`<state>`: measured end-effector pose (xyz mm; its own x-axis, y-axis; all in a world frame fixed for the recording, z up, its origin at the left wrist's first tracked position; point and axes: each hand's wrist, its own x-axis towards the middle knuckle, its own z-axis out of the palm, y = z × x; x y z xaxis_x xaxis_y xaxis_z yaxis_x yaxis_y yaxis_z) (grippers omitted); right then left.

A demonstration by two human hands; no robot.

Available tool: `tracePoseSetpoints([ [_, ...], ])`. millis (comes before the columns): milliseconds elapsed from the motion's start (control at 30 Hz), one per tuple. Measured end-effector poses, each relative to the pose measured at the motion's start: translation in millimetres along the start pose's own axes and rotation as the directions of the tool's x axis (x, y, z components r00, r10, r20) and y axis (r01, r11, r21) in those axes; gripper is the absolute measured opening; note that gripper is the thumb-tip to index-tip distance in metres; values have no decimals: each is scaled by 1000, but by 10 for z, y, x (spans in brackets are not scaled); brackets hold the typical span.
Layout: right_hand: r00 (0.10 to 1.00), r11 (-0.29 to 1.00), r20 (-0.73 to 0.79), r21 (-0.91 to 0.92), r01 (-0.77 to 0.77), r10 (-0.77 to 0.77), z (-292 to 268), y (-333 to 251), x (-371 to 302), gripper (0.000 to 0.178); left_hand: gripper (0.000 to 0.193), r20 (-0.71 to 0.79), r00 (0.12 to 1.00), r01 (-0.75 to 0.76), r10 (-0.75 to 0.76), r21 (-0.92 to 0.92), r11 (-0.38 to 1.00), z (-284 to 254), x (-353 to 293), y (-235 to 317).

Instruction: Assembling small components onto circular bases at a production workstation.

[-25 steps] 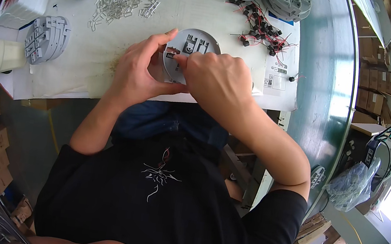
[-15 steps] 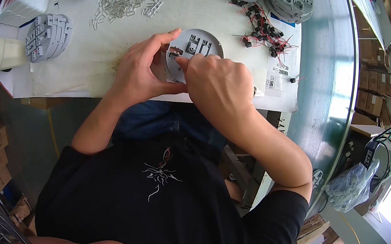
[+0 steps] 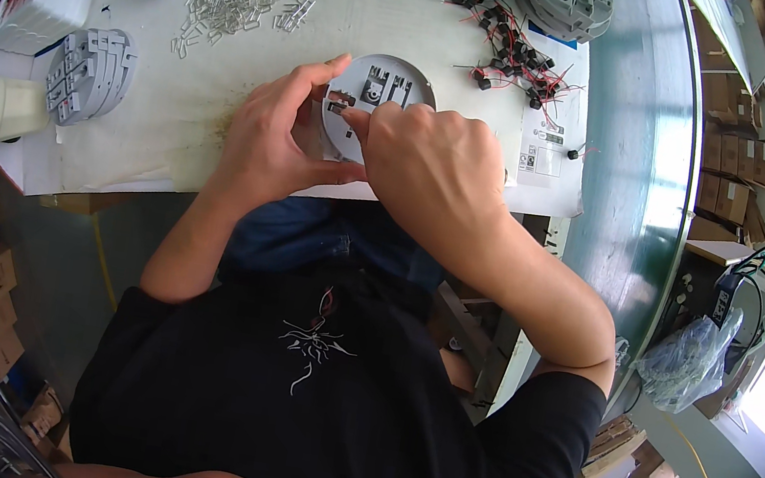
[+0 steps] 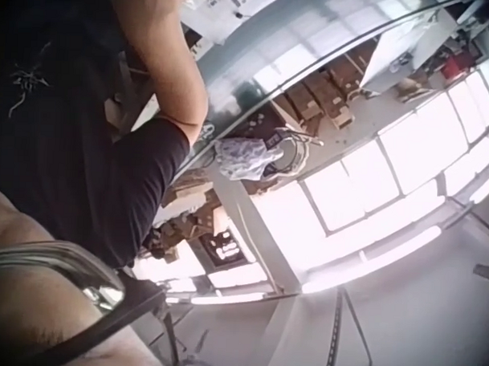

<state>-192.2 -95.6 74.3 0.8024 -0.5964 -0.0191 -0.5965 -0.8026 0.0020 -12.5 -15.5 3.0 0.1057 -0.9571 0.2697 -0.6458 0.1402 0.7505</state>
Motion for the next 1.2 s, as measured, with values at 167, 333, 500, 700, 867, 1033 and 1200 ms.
tracePoseSetpoints([
  [167,1000,1000,6,-27,-4,4,17,-24,23,50,103,1,1000,-3,3,-1,1000,-1,2,8],
  [333,1000,976,22,-218,6,-1,23,-78,-15,53,103,-7,1000,-15,15,-26,1000,19,2,-10],
  [500,997,996,81,-86,5,2,84,69,-12,52,104,3,1000,-13,13,-28,1000,-22,9,5],
  [700,988,827,-148,560,51,39,237,313,-191,37,78,164,986,13,36,-292,956,-222,-43,-141],
  [867,925,884,-380,423,201,-28,384,-11,-401,44,48,104,995,29,2,-300,953,-101,-3,-137],
  [1033,781,789,-515,612,46,354,197,348,-515,49,28,-15,1000,-25,22,-246,969,-74,2,-79],
  [1200,201,256,-252,967,4,947,248,2608,-1061,39,22,-93,995,-52,26,-290,956,-24,-38,-134],
])
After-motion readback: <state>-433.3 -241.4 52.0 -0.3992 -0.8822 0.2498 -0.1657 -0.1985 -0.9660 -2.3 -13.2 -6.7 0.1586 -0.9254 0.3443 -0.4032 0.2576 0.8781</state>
